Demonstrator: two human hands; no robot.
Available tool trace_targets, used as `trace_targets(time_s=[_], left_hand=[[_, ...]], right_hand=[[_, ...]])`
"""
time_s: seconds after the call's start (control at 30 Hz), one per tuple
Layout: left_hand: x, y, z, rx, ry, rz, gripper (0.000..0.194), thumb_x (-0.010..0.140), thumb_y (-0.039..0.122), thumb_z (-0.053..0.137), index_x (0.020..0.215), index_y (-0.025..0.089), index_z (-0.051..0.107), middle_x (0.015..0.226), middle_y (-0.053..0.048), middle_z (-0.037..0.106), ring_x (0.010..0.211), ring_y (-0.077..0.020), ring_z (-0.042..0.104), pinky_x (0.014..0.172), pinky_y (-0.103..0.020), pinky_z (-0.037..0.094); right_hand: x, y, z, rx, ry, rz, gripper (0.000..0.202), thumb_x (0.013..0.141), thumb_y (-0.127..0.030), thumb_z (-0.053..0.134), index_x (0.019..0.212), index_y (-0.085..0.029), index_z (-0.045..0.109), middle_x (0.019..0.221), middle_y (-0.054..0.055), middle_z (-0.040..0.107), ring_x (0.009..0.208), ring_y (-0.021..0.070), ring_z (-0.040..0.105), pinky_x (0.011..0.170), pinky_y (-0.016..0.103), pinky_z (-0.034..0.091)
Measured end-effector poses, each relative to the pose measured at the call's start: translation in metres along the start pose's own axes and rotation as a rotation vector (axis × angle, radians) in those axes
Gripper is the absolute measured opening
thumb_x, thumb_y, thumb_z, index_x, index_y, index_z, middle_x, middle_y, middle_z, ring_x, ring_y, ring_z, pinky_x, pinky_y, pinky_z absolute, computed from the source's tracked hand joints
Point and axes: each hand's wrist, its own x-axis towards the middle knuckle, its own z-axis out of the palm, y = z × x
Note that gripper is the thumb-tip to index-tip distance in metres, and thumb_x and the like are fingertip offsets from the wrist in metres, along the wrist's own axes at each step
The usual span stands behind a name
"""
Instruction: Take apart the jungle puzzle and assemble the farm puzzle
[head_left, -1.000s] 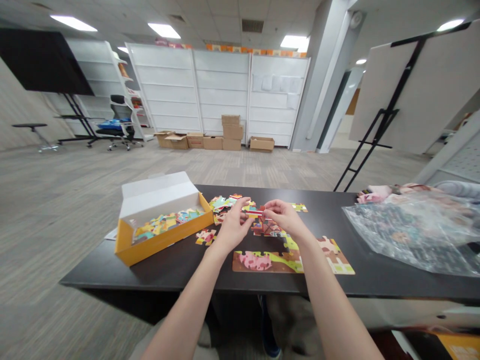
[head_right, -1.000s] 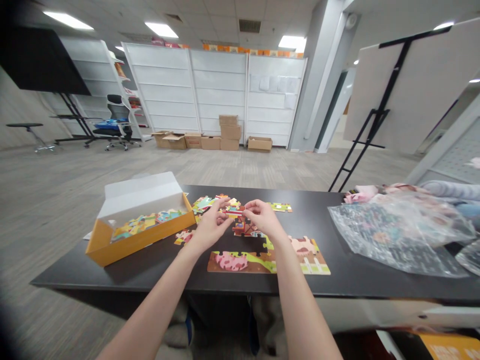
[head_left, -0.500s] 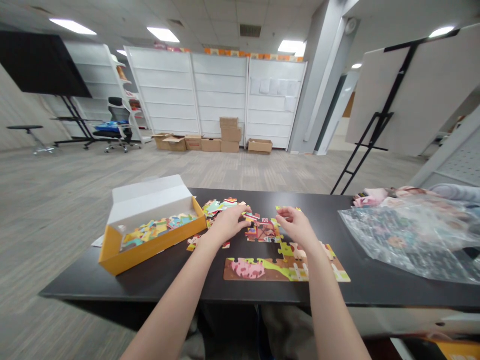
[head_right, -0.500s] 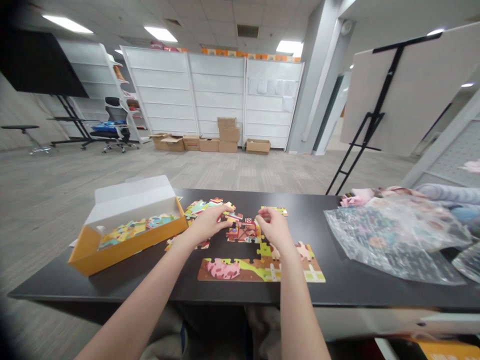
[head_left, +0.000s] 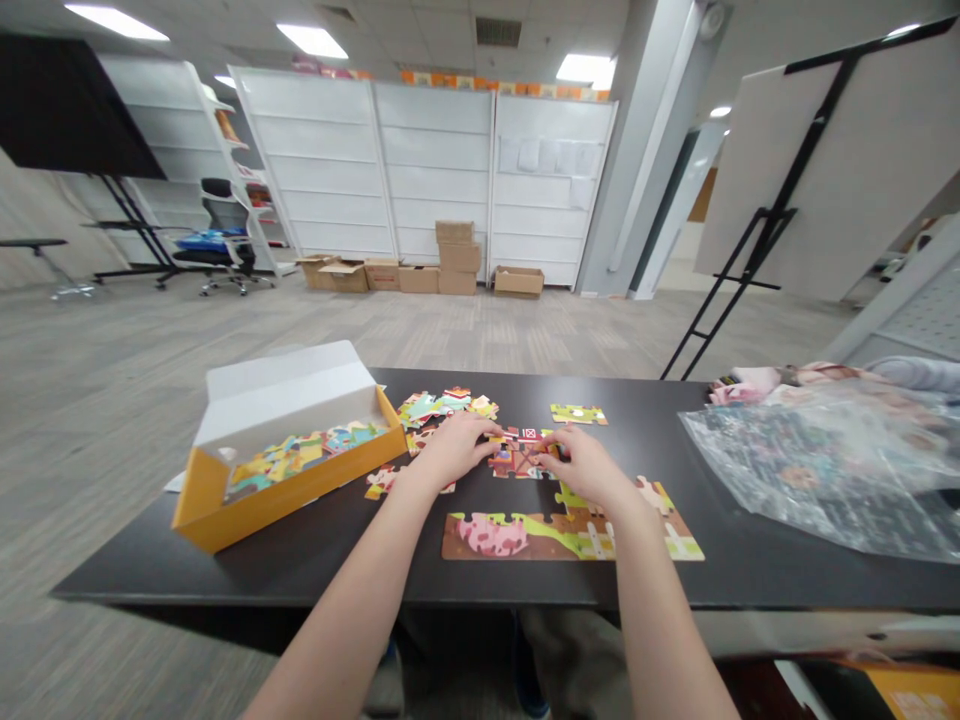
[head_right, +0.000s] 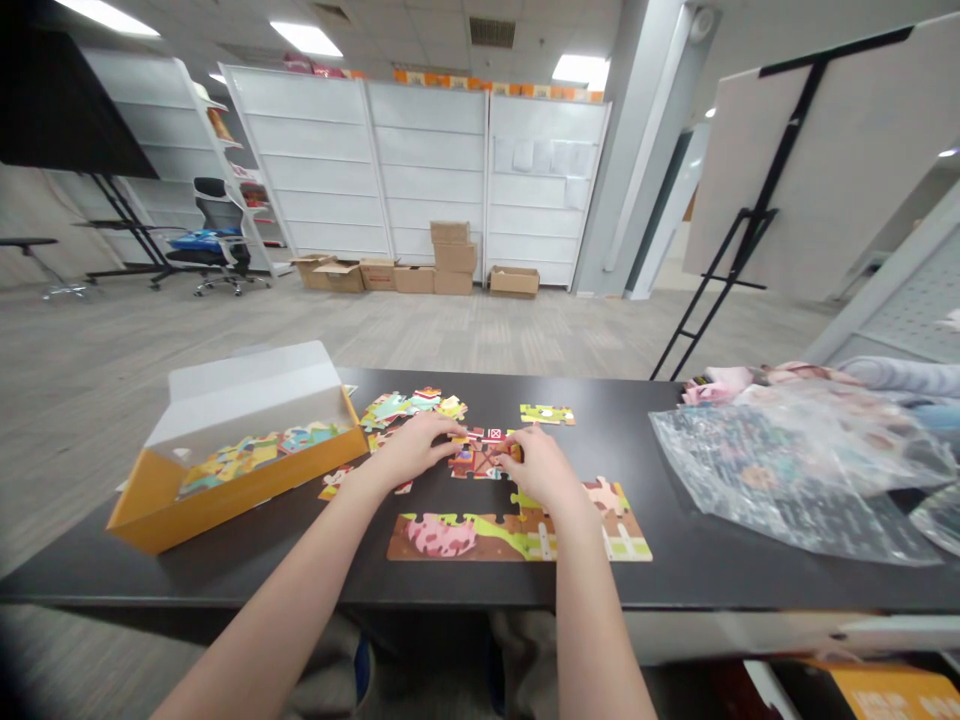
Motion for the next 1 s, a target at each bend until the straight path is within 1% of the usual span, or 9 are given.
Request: trace_targets(time_s=[0.2,0.33,0.57,0.73,0.9,1.0], left_hand=[[0.001,0.002,-0.001,-0.05,0.046,-0.003,0.019,0.095,0.03,0.064,0.107,0.022,0.076,0.113,-0.007,0.076,0.109,-0.0243,0.066,0.102,-0.037,0.048],[0.002,0.006,0.0,-0.08,0.068,-0.002,0.018,0.093,0.029,0.065,0.106,0.022,0.076,0.114,-0.007,0.075,0.111,-0.0236,0.065,0.102,-0.037,0.048],[0.0,0.012,0.002,0.016,-0.004,-0.029,0.019,0.094,0.027,0.062,0.104,0.021,0.077,0.109,-0.008,0.075,0.106,-0.0259,0.066,0.099,-0.04,0.05],[-0.002,0.009,0.006,0.051,0.034,0.002,0.021,0.095,0.024,0.059,0.104,0.022,0.077,0.123,-0.008,0.071,0.113,-0.0255,0.065,0.103,-0.04,0.049],[-0.003,0.009,0.006,0.082,0.039,0.017,0.024,0.094,0.018,0.055,0.104,0.023,0.076,0.114,-0.006,0.074,0.11,-0.0241,0.065,0.103,-0.04,0.05],[-0.004,0.011,0.005,0.068,0.049,0.033,0.03,0.094,0.014,0.05,0.107,0.022,0.076,0.121,-0.006,0.073,0.114,-0.0236,0.064,0.105,-0.039,0.049]], right_hand=[[-0.001,-0.001,0.0,-0.024,-0.008,-0.008,0.019,0.09,-0.031,0.065,0.101,-0.023,0.078,0.102,0.008,0.068,0.092,0.0211,0.062,0.086,0.031,0.044],[0.0,-0.002,0.001,-0.043,-0.009,-0.019,0.019,0.091,-0.031,0.065,0.102,-0.023,0.077,0.101,0.008,0.067,0.092,0.0212,0.062,0.086,0.031,0.044],[0.0,-0.002,0.003,-0.037,-0.007,-0.002,0.021,0.091,-0.035,0.066,0.103,-0.021,0.076,0.101,0.008,0.065,0.092,0.0213,0.061,0.085,0.031,0.045],[-0.001,-0.002,0.003,-0.043,-0.002,-0.008,0.02,0.092,-0.034,0.065,0.103,-0.021,0.076,0.101,0.008,0.065,0.092,0.0207,0.061,0.086,0.03,0.045],[-0.003,-0.003,0.002,-0.061,-0.002,-0.033,0.021,0.093,-0.034,0.065,0.104,-0.02,0.076,0.099,0.009,0.066,0.092,0.021,0.062,0.085,0.03,0.045],[-0.002,-0.002,0.002,-0.075,-0.002,-0.029,0.021,0.092,-0.034,0.065,0.103,-0.02,0.076,0.1,0.009,0.066,0.091,0.0213,0.063,0.086,0.032,0.046]])
